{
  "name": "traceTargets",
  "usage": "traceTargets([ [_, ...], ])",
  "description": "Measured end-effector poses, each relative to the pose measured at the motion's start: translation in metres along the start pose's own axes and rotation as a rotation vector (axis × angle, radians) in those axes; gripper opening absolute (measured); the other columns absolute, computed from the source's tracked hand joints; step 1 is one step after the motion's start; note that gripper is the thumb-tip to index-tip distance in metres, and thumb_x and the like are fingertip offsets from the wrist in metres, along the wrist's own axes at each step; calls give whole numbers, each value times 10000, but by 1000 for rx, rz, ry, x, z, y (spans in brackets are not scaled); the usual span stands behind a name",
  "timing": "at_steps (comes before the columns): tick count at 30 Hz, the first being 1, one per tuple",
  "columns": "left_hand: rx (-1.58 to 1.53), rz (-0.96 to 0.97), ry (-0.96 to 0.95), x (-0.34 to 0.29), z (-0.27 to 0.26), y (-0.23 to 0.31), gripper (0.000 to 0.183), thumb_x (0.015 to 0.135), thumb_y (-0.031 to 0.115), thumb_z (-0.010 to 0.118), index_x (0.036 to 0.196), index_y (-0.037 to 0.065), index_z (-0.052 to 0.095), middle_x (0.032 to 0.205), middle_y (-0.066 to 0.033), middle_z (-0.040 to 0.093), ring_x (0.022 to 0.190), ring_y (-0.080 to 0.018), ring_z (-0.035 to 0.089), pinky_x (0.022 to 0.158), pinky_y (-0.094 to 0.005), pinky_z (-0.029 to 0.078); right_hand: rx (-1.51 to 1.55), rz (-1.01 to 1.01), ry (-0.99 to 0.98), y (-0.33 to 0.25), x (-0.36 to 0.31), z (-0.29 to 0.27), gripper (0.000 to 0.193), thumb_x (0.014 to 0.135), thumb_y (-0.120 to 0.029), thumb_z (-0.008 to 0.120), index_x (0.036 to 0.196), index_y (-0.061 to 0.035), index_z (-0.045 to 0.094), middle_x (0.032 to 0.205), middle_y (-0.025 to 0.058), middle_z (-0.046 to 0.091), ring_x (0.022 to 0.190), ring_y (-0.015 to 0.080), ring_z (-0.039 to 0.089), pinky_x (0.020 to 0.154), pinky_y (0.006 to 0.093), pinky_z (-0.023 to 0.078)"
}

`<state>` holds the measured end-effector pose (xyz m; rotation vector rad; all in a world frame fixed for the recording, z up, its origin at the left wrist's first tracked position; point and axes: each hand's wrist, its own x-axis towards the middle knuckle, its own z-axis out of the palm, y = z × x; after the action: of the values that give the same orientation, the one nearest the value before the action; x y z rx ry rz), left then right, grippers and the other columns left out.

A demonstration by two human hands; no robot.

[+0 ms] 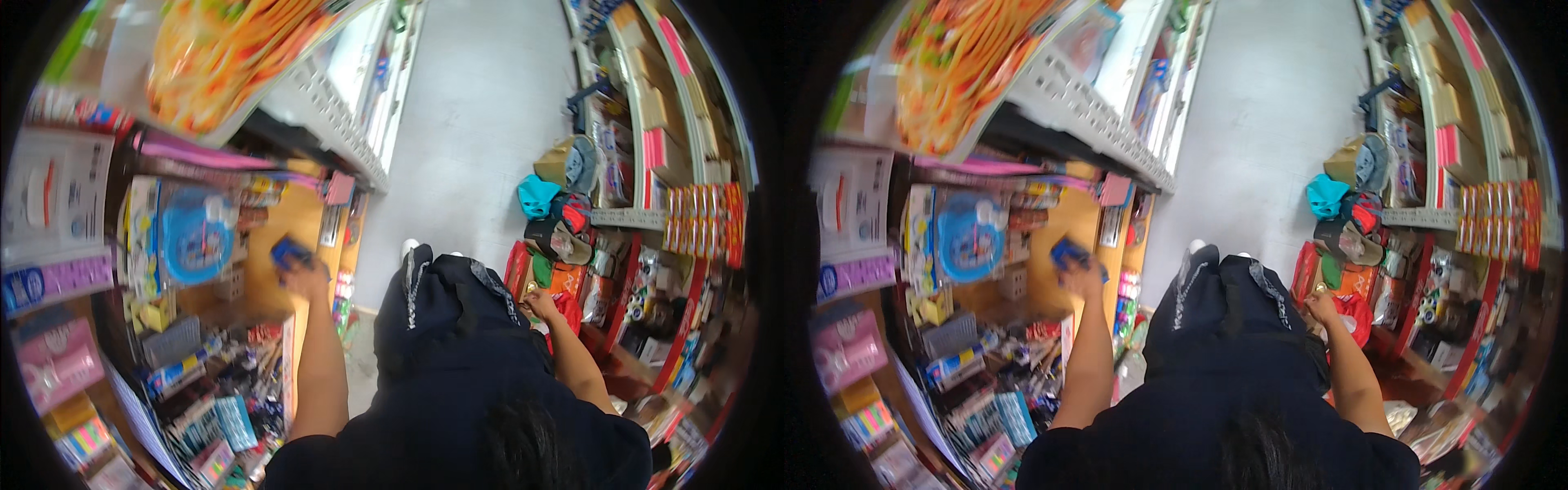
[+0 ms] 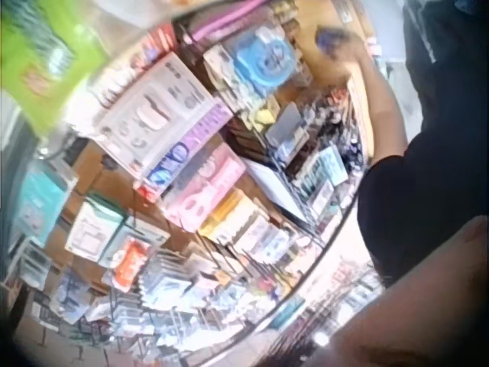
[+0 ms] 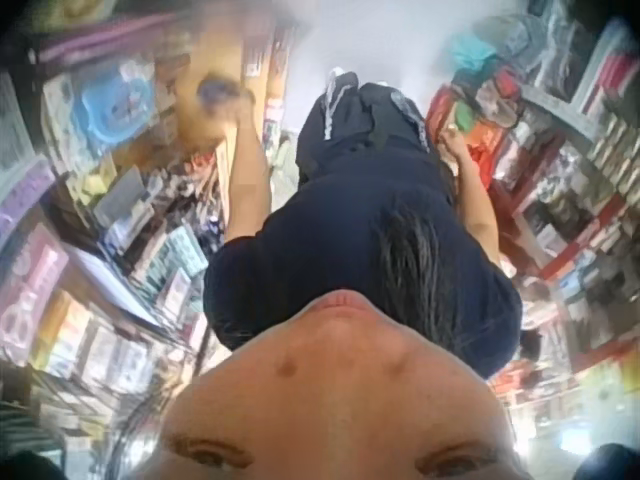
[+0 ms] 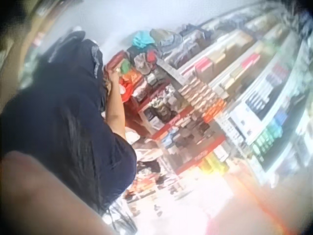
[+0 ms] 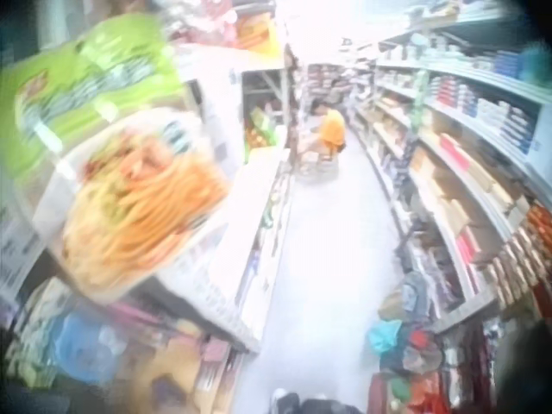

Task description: The person arranges green packaged items on a refrigerated display shelf, then wipes shelves with a blue cloth and places a printed sheet on a shelf edge. The person handles packaged goods and a cleaning cloth while moving between aisles in a small store.

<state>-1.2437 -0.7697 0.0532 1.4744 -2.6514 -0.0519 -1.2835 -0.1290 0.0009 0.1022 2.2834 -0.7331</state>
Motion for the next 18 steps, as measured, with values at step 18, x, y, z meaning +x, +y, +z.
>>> traceTargets([
  [18,-1292,-1234,-164,-290,-26,-55,473,743,30,654,1211,-21,614,1003,-120,672,851,-201,625,758,-310,504,-572,-1194,-434,-108,216,-77,241,662,-20,706,888,-41,624,900,143,673,836,329,645,716,414,518],
])
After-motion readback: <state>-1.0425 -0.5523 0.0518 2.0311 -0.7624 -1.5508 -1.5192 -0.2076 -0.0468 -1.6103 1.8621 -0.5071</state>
